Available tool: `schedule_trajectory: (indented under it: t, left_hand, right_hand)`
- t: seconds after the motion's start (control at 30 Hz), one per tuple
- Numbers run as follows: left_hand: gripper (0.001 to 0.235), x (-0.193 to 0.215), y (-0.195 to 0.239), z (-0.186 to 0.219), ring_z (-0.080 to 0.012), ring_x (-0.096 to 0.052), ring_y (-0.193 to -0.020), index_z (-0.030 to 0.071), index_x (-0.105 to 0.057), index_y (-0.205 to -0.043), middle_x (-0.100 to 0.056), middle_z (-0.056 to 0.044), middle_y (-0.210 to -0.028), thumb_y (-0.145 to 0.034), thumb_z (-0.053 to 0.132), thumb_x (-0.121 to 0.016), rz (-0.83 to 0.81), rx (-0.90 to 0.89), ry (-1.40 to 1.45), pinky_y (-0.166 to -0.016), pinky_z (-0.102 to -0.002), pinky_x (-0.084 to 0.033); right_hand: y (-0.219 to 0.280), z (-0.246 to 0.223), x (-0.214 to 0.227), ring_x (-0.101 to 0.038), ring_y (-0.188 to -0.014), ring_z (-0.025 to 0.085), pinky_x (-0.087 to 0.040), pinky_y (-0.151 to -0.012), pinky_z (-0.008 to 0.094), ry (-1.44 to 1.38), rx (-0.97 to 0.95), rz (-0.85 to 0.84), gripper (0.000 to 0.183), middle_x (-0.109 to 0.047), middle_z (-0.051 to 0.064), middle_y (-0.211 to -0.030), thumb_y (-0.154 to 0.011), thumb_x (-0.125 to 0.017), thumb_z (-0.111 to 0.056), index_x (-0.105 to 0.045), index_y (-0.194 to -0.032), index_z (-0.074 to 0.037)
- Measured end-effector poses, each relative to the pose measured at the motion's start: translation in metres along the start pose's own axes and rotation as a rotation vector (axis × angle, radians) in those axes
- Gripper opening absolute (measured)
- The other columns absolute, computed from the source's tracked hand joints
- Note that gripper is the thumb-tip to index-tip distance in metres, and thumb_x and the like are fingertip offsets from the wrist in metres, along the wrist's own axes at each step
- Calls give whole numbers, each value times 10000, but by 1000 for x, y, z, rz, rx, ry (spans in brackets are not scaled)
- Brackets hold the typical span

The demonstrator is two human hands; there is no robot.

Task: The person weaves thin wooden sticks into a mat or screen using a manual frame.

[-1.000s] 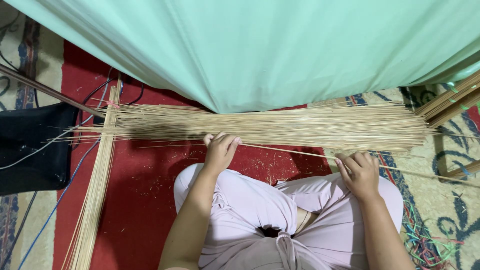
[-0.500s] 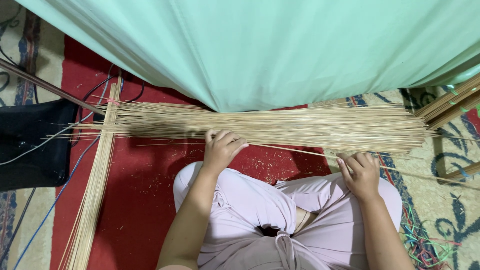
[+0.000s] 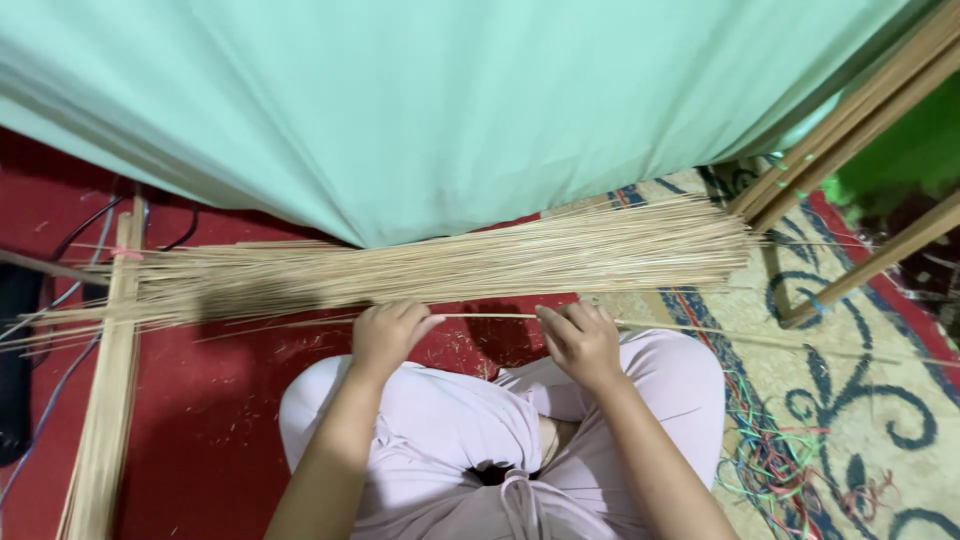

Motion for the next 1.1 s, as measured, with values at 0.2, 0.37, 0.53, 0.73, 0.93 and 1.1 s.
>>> schedule_trajectory:
  t: [0.2, 0.37, 0.53, 0.73, 0.93, 1.1]
  left_hand:
    - [407, 10, 4, -24, -244, -607, -584, 228, -521, -727, -497, 32, -620, -904, 541, -711, 50, 96, -55, -569, -375, -484]
    - [353, -14, -14, 10, -201, -651, -669, 236, -589, -800, -571, 45, -682, -904, 554, -702, 0, 7, 16, -629, -346, -488]
    - [214, -24, -14, 37, -185, -681, -722, 250, -636, -911, -616, 34, -725, -911, 460, -674, -91, -142, 73, -657, -334, -523]
    - [320, -23, 2, -24, -220, -668, -705, 266, -606, -866, -570, 49, -705, -1009, 545, -541, -173, 134, 35, -674, -368, -529]
    - [273, -64, -6, 11, -196, -698, -866, 283, -674, -948, -658, 64, -829, -1033, 509, -549, -207, 180, 64, -748, -379, -540]
    - [213, -82, -18, 34, -187, -714, -867, 293, -678, -983, -696, 48, -832, -1015, 462, -553, -188, 30, 119, -768, -366, -546]
  right_hand:
    - [10, 81, 32, -645, -734, 236, -465, -726, 354, 27, -124, -160, 67, -635, 6, -775, -917, -770, -283, -777, -922, -216]
    - [12, 59, 9, -636, -702, 260, -473, -699, 365, -48, -168, -135, 75, -642, 43, -750, -915, -779, -257, -790, -935, -186]
    - [9, 14, -40, -580, -741, 136, -420, -683, 274, -142, -90, -228, 96, -659, -19, -771, -935, -730, -246, -798, -1003, -245]
    - [10, 79, -23, -632, -735, 231, -465, -666, 344, -70, -88, -245, 83, -670, 44, -782, -903, -786, -210, -789, -969, -160]
    - [15, 91, -24, -647, -758, 188, -469, -729, 322, -85, -197, -293, 130, -680, -16, -801, -958, -741, -349, -796, -1008, -242]
    - [1, 31, -59, -669, -752, 186, -491, -676, 313, -168, -87, -338, 127, -701, 22, -797, -970, -716, -285, -799, -998, -194]
Point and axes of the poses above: each hand's wrist, its own y-axis away from the middle knuckle, its own x-axis out of the back of the hand, z = x × y, the point moved 6 cm from there along -y, towards the middle knuckle
